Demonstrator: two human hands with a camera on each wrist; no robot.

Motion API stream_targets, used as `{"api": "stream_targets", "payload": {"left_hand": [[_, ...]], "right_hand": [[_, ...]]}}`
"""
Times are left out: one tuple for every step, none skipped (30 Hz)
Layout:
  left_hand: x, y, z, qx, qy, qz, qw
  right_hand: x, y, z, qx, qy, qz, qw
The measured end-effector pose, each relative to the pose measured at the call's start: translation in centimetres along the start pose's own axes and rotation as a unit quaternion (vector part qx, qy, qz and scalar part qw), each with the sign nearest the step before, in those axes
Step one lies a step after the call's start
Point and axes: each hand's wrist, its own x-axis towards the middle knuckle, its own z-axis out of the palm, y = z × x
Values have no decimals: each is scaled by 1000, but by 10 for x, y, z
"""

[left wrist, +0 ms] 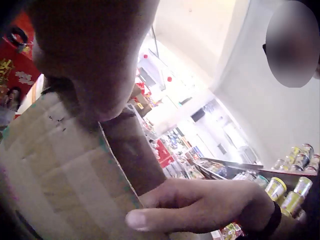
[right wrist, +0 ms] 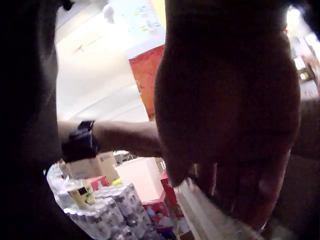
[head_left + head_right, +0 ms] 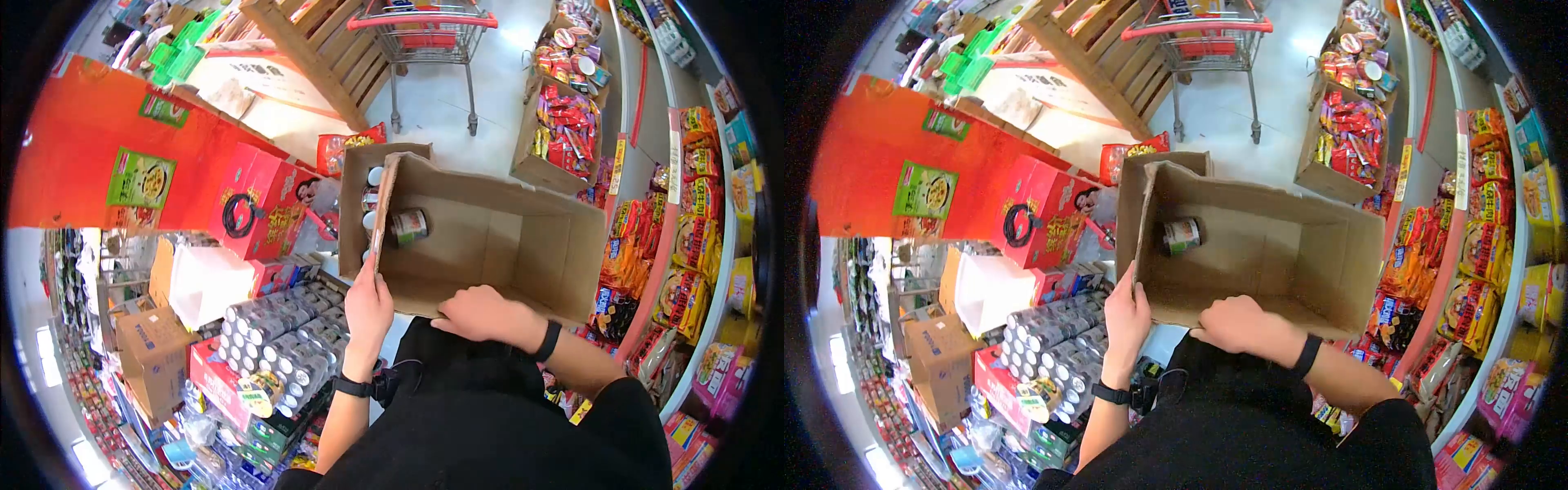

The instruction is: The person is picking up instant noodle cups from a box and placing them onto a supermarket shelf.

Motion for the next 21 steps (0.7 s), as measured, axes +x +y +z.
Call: {"api": "stream_targets", "payload": {"left_hand": [[-4,-5,-1,-17,-3,-9,1000],[-9,-8,-4,-35,-5,-18,999],[-13,-8,-5,-38,2,-23,999],[-20,-7,-6,-46,4,-21,999],[-25,-4,-4,-54,5,-19,998],[-28,8,-7,-41,-19,-53,998],[-32,11,-3,-42,-8,-43,998],[-35,13,1,-42,3,-33,999],[-37,15,7,-48,24,-24,998],[-38,18,9,-45,26,-32,998],[-38,22,10,-46,30,-31,998],[-37,25,11,-46,35,-30,998],[-37,26,12,-43,35,-24,998],[-38,27,12,-38,37,-37,998],[-40,30,11,-33,25,-40,998],[-40,28,12,-26,11,-38,999],[-43,26,15,-22,2,-48,999],[-42,27,14,-15,0,-57,998],[-37,30,17,-30,1,-54,998],[-34,36,16,-44,1,-50,998],[-35,43,12,-31,-28,-67,997]], "right_hand": [[0,-1,-15,56,-55,-10,997],[4,-1,-26,110,-111,-20,988],[10,4,-33,148,-127,-8,981],[21,6,-37,140,-132,-13,981],[37,10,-34,96,-127,2,987],[55,17,-28,51,-122,17,991],[77,30,-9,29,-102,4,994],[99,43,8,8,-82,-9,997],[120,45,9,-12,-134,16,991],[142,54,27,-13,-139,8,990],[167,68,52,-39,-176,19,983],[191,81,79,-66,-211,30,975],[201,83,112,-98,-124,70,985],[209,88,135,-108,-84,89,986],[216,92,151,-112,-80,101,985],[223,98,160,-111,-98,102,984],[227,106,168,-109,-118,102,982],[229,115,172,-104,-140,100,979],[231,125,171,-97,-156,99,978],[229,133,170,-88,-171,99,976],[224,142,169,-74,-181,98,976]]}}
